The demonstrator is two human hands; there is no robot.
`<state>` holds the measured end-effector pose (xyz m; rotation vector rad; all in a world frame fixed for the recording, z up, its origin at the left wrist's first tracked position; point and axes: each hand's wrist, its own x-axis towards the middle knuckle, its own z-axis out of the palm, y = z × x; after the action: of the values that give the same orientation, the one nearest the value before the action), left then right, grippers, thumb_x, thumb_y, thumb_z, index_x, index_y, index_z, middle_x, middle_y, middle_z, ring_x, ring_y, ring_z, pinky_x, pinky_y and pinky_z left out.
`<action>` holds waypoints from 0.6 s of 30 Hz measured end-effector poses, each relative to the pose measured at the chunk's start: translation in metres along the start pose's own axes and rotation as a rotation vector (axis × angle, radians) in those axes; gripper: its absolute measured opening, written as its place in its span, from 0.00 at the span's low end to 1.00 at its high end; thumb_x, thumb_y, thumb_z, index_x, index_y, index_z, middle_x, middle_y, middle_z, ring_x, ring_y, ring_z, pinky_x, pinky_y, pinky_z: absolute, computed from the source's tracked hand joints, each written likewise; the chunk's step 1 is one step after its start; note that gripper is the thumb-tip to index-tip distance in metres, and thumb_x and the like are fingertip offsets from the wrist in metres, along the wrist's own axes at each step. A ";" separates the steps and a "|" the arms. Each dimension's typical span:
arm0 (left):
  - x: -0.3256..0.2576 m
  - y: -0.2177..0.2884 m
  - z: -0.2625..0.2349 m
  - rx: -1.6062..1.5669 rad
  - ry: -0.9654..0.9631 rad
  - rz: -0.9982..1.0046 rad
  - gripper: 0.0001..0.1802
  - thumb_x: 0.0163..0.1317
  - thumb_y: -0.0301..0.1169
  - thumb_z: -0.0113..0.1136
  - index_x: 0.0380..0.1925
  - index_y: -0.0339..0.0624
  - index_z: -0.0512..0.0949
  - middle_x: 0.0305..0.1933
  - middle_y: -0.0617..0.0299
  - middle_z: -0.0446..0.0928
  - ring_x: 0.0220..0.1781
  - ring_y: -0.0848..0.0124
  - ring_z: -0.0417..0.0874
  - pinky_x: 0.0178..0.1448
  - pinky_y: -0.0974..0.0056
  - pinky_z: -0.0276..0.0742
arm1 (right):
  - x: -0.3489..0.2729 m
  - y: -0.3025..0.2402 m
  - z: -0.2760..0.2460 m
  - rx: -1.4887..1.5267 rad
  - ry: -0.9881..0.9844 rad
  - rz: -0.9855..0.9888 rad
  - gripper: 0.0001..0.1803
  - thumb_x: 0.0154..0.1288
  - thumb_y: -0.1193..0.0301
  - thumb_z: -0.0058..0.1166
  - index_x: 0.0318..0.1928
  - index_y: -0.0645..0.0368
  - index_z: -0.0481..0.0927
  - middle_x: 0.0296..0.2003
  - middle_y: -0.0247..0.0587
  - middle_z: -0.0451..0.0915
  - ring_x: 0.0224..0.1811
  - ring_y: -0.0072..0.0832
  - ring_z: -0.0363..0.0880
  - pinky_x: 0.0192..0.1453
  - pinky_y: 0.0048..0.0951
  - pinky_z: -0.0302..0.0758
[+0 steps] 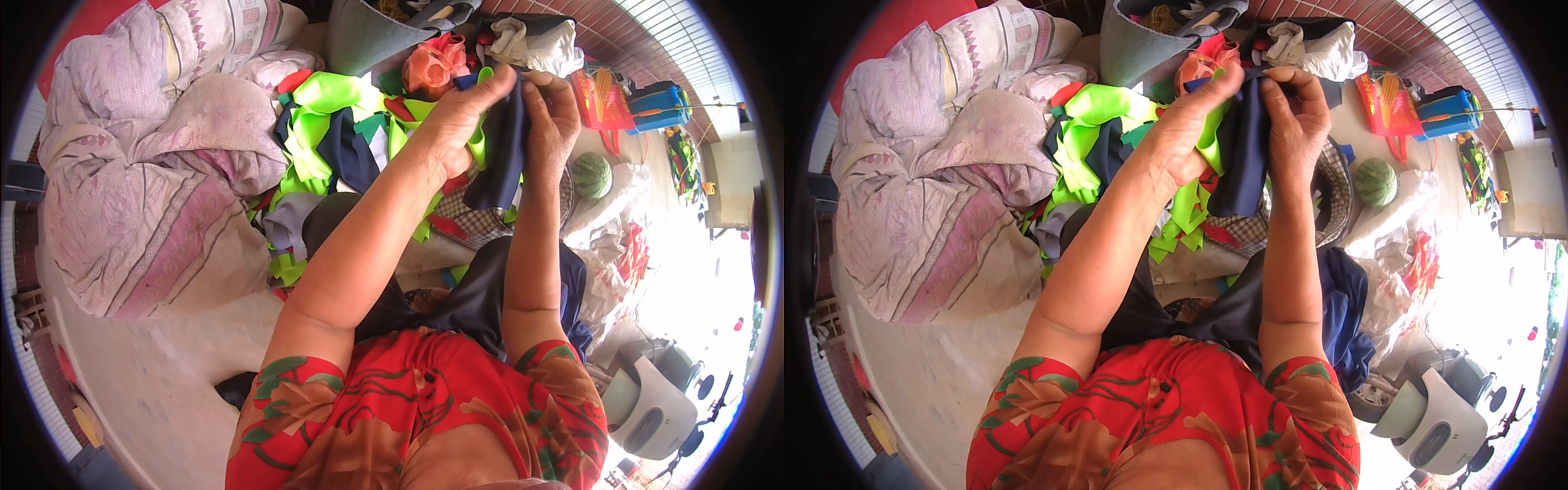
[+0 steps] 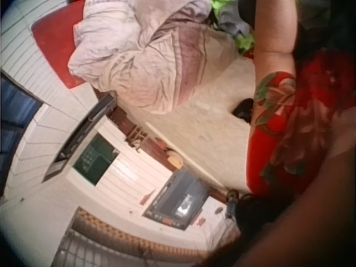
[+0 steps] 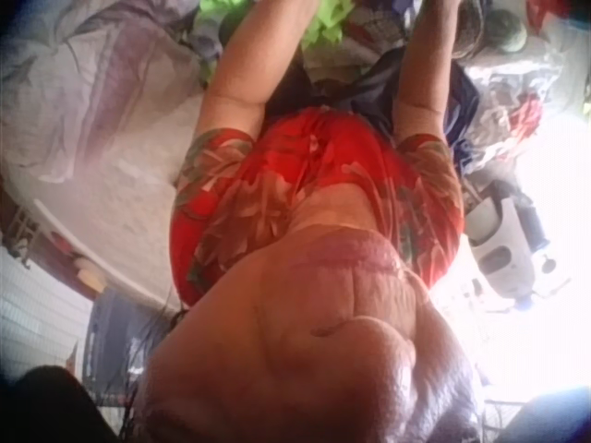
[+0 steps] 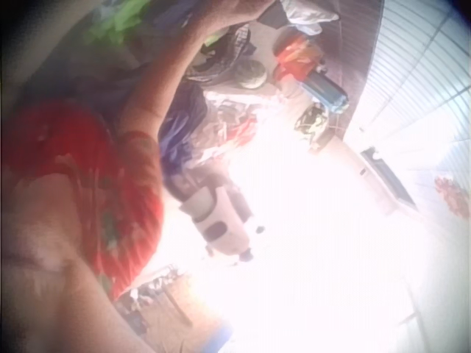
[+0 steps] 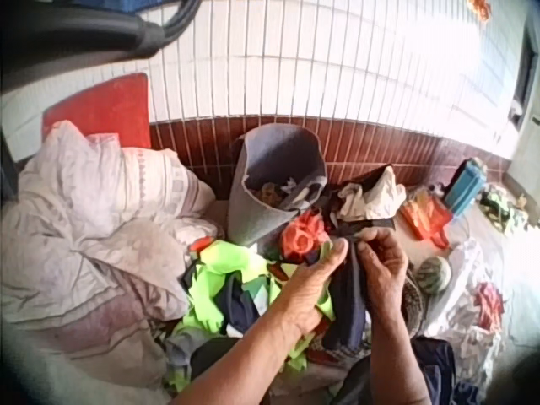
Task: The person sits on the floor and folds various pieces of colorful fabric by hand. They pick up individual pieces, fold them into smaller squares, and place them into a pile on their lap.
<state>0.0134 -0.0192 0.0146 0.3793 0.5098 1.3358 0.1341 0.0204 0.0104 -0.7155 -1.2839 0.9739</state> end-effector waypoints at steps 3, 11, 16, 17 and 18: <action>-0.002 -0.002 -0.006 0.171 0.042 0.070 0.18 0.45 0.21 0.69 0.39 0.36 0.77 0.37 0.62 0.79 0.39 0.71 0.79 0.46 0.66 0.73 | -0.003 0.000 -0.006 -0.057 0.016 0.030 0.11 0.64 0.77 0.49 0.47 0.63 0.74 0.39 0.35 0.77 0.43 0.18 0.73 0.50 0.19 0.70; 0.003 -0.003 -0.005 0.219 0.177 0.116 0.17 0.44 0.15 0.61 0.37 0.34 0.75 0.36 0.58 0.78 0.37 0.68 0.80 0.44 0.65 0.75 | -0.022 0.002 -0.037 0.342 -0.131 0.243 0.45 0.56 0.51 0.58 0.66 0.62 0.53 0.59 0.51 0.63 0.57 0.35 0.67 0.62 0.33 0.64; -0.002 -0.010 -0.008 0.634 0.080 0.078 0.17 0.49 0.18 0.59 0.42 0.37 0.77 0.39 0.62 0.78 0.40 0.73 0.78 0.45 0.68 0.73 | -0.052 0.014 -0.041 0.319 -0.150 0.598 0.34 0.54 0.69 0.63 0.60 0.62 0.63 0.52 0.41 0.73 0.54 0.29 0.72 0.59 0.31 0.68; 0.001 -0.016 -0.013 0.732 0.001 0.115 0.18 0.48 0.19 0.57 0.43 0.36 0.75 0.40 0.63 0.76 0.40 0.74 0.76 0.45 0.70 0.72 | -0.059 0.018 -0.038 0.451 -0.095 0.589 0.27 0.54 0.78 0.60 0.56 0.62 0.68 0.48 0.38 0.75 0.52 0.28 0.74 0.57 0.30 0.70; 0.001 -0.020 -0.014 0.784 -0.022 0.197 0.17 0.49 0.21 0.58 0.43 0.35 0.75 0.41 0.63 0.76 0.40 0.74 0.76 0.45 0.70 0.72 | -0.065 0.022 -0.036 0.438 -0.060 0.546 0.26 0.56 0.78 0.59 0.56 0.61 0.68 0.48 0.39 0.76 0.52 0.29 0.74 0.58 0.31 0.70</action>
<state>0.0224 -0.0225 -0.0077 1.1076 0.9942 1.2745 0.1649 -0.0247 -0.0442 -0.7037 -0.8847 1.6686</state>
